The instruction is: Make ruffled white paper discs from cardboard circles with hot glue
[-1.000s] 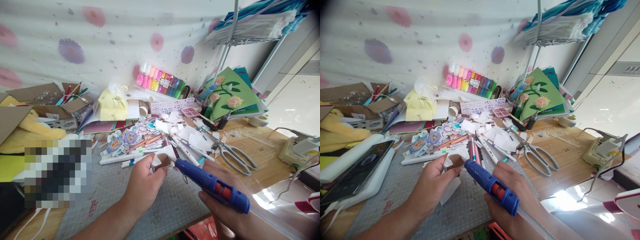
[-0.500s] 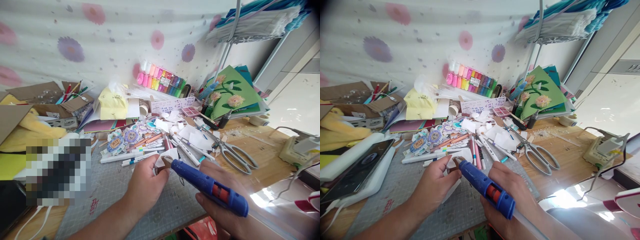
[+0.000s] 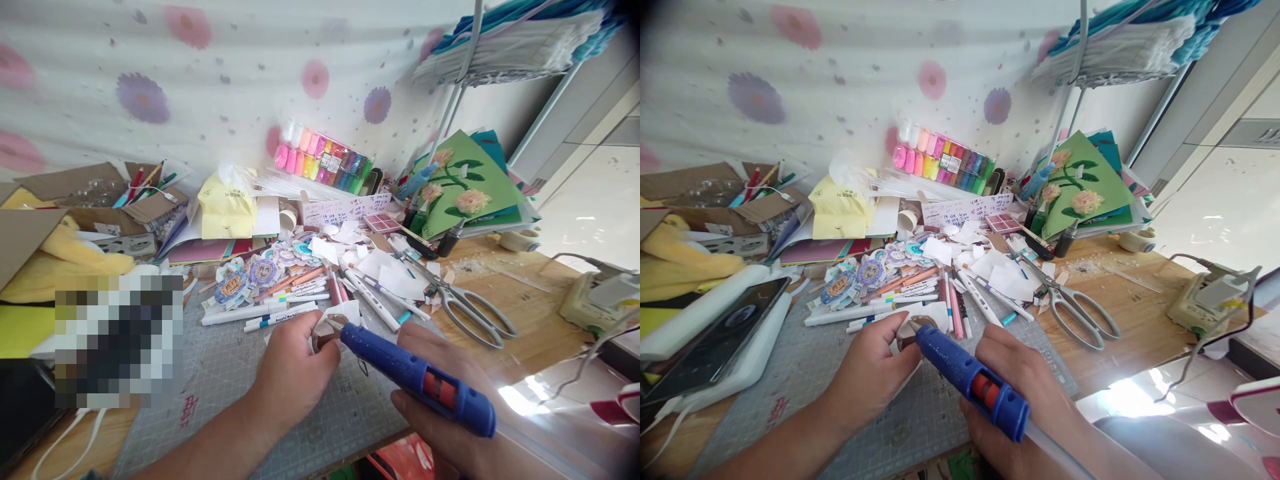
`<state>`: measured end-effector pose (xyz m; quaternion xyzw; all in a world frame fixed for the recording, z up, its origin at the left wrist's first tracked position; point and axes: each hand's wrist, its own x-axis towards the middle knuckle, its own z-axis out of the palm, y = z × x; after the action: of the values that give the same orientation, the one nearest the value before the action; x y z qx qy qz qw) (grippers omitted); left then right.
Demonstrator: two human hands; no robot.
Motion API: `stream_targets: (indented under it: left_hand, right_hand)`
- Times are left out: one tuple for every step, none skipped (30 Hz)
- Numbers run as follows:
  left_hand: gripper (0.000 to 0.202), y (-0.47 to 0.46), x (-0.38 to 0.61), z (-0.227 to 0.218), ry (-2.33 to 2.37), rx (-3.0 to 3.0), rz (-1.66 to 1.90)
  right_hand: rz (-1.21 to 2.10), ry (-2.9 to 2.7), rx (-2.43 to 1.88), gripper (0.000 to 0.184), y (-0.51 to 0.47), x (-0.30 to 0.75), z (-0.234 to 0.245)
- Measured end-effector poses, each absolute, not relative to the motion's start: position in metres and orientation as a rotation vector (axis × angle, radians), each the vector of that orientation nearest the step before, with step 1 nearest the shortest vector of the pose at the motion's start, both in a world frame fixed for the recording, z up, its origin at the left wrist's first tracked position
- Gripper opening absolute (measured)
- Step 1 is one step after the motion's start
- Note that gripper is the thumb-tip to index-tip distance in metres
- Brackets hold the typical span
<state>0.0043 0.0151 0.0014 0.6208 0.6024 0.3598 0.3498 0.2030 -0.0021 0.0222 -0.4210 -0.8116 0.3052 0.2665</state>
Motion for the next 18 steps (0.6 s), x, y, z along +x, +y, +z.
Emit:
stream_targets:
  left_hand:
    - [0.008,0.015,0.005,0.002,1.572,1.629,0.924]
    - [0.008,0.015,0.005,0.003,1.582,1.649,0.917]
    - [0.009,0.015,0.005,0.003,1.588,1.667,0.912]
    - [0.009,0.015,0.005,0.004,1.594,1.681,0.91]
    - [0.009,0.014,0.005,0.004,1.601,1.693,0.909]
    - [0.009,0.015,0.005,0.004,1.608,1.7,0.907]
    - [0.009,0.015,0.005,0.004,1.615,1.705,0.907]
    - [0.009,0.015,0.005,0.004,1.617,1.705,0.907]
    - [0.009,0.016,0.005,0.003,1.611,1.697,0.907]
    - [0.009,0.017,0.004,0.003,1.597,1.68,0.91]
    - [0.008,0.018,0.004,0.002,1.574,1.656,0.916]
    - [0.008,0.019,0.004,0.002,1.546,1.625,0.924]
    - [0.008,0.02,0.004,0.002,1.518,1.591,0.931]
    - [0.007,0.021,0.004,0.002,1.495,1.557,0.934]
    - [0.007,0.021,0.004,0.002,1.481,1.529,0.937]
    - [0.007,0.021,0.004,0.002,1.474,1.511,0.939]
    - [0.007,0.02,0.004,0.003,1.474,1.502,0.939]
    - [0.008,0.02,0.004,0.003,1.479,1.502,0.942]
  right_hand:
    - [0.823,-2.187,-1.14,0.012,-0.002,0.203,0.022]
    - [0.818,-2.184,-1.143,0.013,-0.002,0.203,0.021]
    - [0.81,-2.181,-1.14,0.013,-0.002,0.202,0.021]
    - [0.802,-2.18,-1.134,0.013,-0.002,0.202,0.021]
    - [0.791,-2.18,-1.129,0.013,-0.002,0.202,0.022]
    - [0.781,-2.181,-1.131,0.013,-0.002,0.202,0.021]
    - [0.771,-2.185,-1.139,0.014,-0.002,0.202,0.021]
    - [0.766,-2.189,-1.153,0.014,-0.002,0.203,0.02]
    - [0.762,-2.192,-1.173,0.013,-0.002,0.204,0.019]
    - [0.757,-2.193,-1.193,0.013,-0.002,0.206,0.018]
    - [0.749,-2.193,-1.206,0.012,-0.002,0.207,0.016]
    - [0.741,-2.194,-1.209,0.011,-0.002,0.209,0.015]
    - [0.732,-2.196,-1.205,0.01,-0.001,0.21,0.013]
    - [0.723,-2.196,-1.197,0.01,-0.001,0.211,0.012]
    - [0.718,-2.196,-1.186,0.01,0.0,0.211,0.011]
    - [0.719,-2.195,-1.174,0.01,0.001,0.212,0.01]
    - [0.721,-2.194,-1.165,0.008,0.001,0.212,0.009]
    - [0.722,-2.192,-1.158,0.007,0.001,0.212,0.009]
